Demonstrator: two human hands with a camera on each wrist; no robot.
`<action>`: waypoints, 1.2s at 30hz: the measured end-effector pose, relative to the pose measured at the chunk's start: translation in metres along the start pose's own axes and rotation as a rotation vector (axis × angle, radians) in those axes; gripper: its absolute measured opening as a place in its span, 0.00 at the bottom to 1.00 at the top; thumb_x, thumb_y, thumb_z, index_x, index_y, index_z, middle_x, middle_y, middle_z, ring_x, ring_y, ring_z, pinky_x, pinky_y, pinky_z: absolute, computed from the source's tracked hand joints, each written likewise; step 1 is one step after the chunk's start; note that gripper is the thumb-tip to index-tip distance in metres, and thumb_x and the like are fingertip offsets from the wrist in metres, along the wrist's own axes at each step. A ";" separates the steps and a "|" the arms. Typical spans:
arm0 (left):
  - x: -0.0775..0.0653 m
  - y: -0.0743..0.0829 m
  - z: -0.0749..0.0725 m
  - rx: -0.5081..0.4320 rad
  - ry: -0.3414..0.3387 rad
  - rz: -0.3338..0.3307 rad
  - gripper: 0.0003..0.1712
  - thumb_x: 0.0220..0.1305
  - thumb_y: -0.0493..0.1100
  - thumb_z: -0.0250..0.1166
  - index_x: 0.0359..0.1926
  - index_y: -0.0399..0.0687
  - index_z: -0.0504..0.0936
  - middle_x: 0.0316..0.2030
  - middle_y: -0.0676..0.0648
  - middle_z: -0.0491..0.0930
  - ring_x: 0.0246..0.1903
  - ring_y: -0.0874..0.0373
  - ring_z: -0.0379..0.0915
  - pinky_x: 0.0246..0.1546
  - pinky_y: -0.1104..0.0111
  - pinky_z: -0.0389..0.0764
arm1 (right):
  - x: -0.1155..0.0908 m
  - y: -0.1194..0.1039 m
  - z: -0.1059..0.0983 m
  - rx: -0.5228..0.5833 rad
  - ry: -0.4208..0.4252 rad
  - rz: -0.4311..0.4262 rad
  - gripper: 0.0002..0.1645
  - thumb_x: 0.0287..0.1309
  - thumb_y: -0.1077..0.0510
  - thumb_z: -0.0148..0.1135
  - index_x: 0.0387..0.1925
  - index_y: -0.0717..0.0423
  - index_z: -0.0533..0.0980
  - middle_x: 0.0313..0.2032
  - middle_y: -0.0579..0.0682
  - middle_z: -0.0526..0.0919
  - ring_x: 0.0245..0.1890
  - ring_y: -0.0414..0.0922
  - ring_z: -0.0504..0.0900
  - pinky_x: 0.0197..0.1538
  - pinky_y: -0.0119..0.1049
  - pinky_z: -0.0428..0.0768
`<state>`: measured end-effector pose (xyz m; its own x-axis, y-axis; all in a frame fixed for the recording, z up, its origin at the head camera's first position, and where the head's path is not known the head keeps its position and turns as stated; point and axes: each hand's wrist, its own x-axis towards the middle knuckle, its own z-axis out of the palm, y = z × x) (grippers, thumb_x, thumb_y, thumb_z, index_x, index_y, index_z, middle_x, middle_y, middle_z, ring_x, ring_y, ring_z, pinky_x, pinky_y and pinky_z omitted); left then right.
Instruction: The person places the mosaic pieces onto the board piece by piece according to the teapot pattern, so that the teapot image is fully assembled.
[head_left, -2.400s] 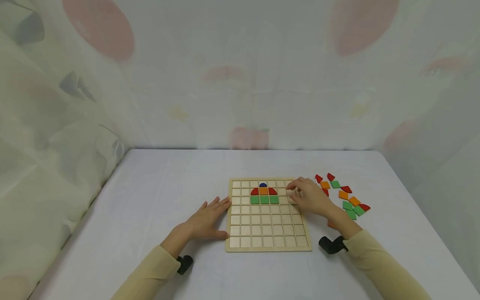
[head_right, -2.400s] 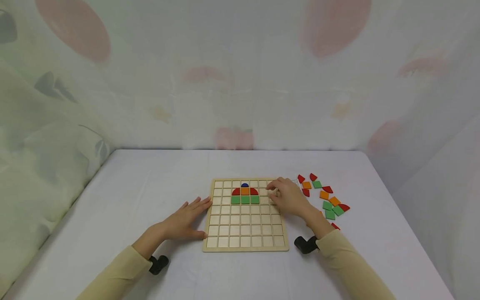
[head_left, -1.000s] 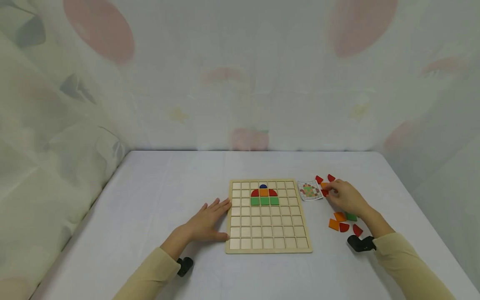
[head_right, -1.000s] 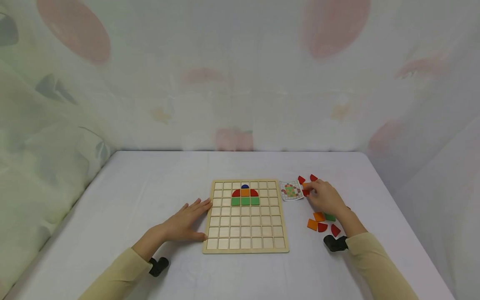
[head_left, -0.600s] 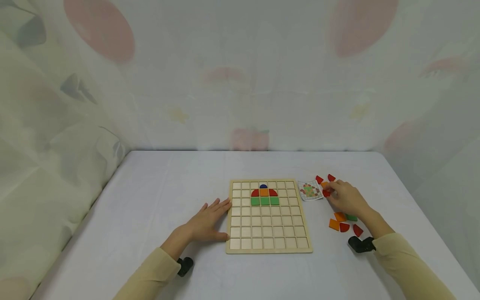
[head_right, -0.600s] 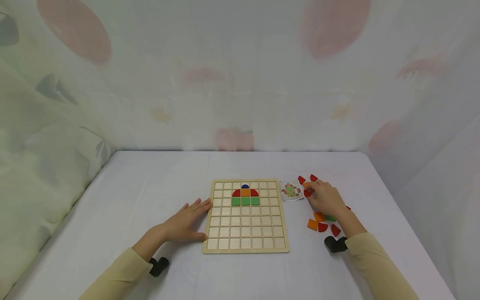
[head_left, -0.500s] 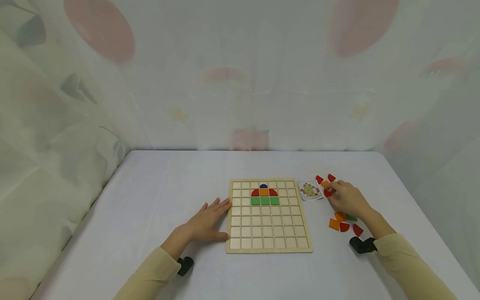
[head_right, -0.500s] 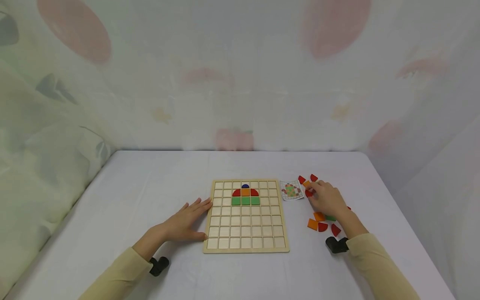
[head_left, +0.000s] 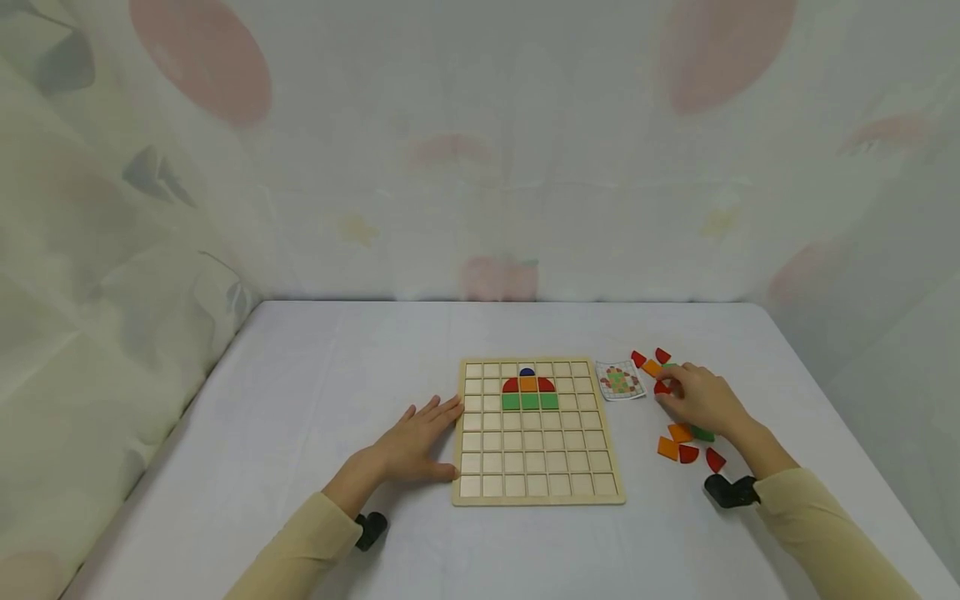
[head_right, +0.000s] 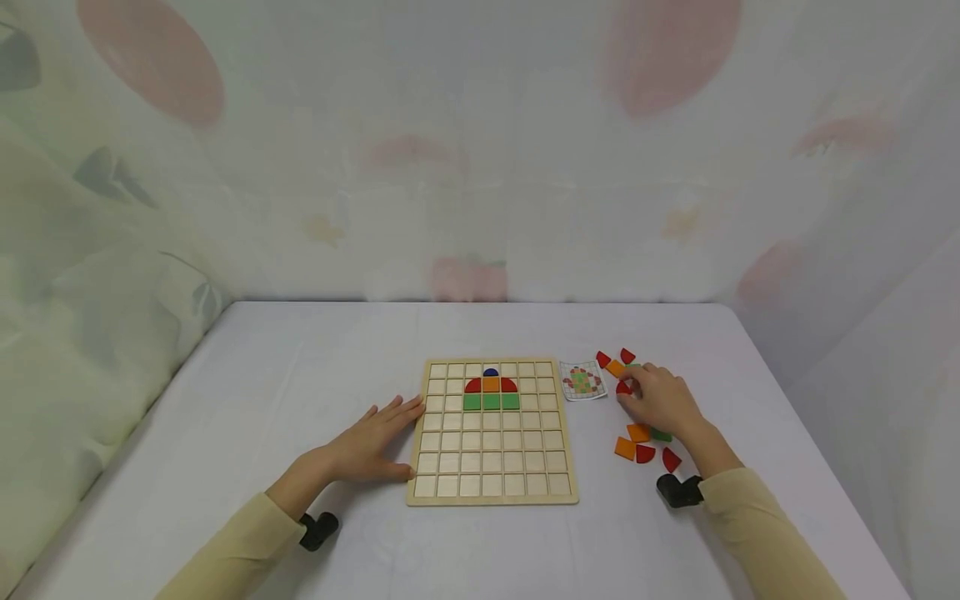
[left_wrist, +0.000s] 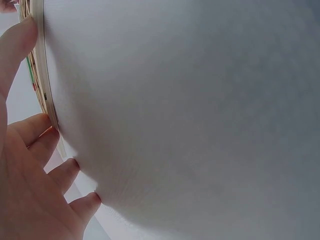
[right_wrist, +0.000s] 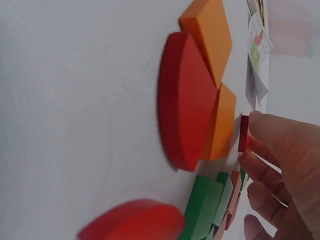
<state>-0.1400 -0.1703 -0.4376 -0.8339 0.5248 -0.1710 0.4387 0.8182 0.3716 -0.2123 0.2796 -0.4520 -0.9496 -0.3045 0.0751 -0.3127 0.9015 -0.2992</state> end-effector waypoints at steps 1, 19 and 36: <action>0.000 0.000 0.000 -0.002 0.001 0.000 0.53 0.50 0.59 0.67 0.70 0.46 0.53 0.71 0.49 0.49 0.69 0.43 0.42 0.63 0.41 0.47 | 0.000 0.001 0.000 0.006 -0.004 0.001 0.20 0.50 0.56 0.65 0.45 0.61 0.76 0.25 0.49 0.72 0.25 0.44 0.68 0.26 0.33 0.68; 0.000 -0.001 0.002 -0.014 0.008 -0.001 0.53 0.49 0.59 0.68 0.70 0.46 0.53 0.71 0.48 0.49 0.69 0.43 0.42 0.63 0.41 0.47 | -0.002 0.008 0.000 -0.066 0.033 0.040 0.15 0.47 0.52 0.68 0.29 0.59 0.74 0.23 0.50 0.70 0.23 0.45 0.66 0.23 0.34 0.68; 0.001 -0.001 0.002 -0.002 0.010 0.007 0.53 0.49 0.60 0.68 0.70 0.45 0.53 0.71 0.48 0.49 0.69 0.43 0.42 0.63 0.40 0.47 | 0.000 0.008 0.001 0.063 0.000 -0.024 0.15 0.48 0.62 0.65 0.41 0.58 0.77 0.31 0.53 0.77 0.30 0.47 0.74 0.33 0.43 0.77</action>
<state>-0.1406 -0.1704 -0.4398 -0.8341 0.5280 -0.1596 0.4436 0.8141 0.3748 -0.2153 0.2867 -0.4557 -0.9418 -0.3257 0.0832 -0.3333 0.8729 -0.3563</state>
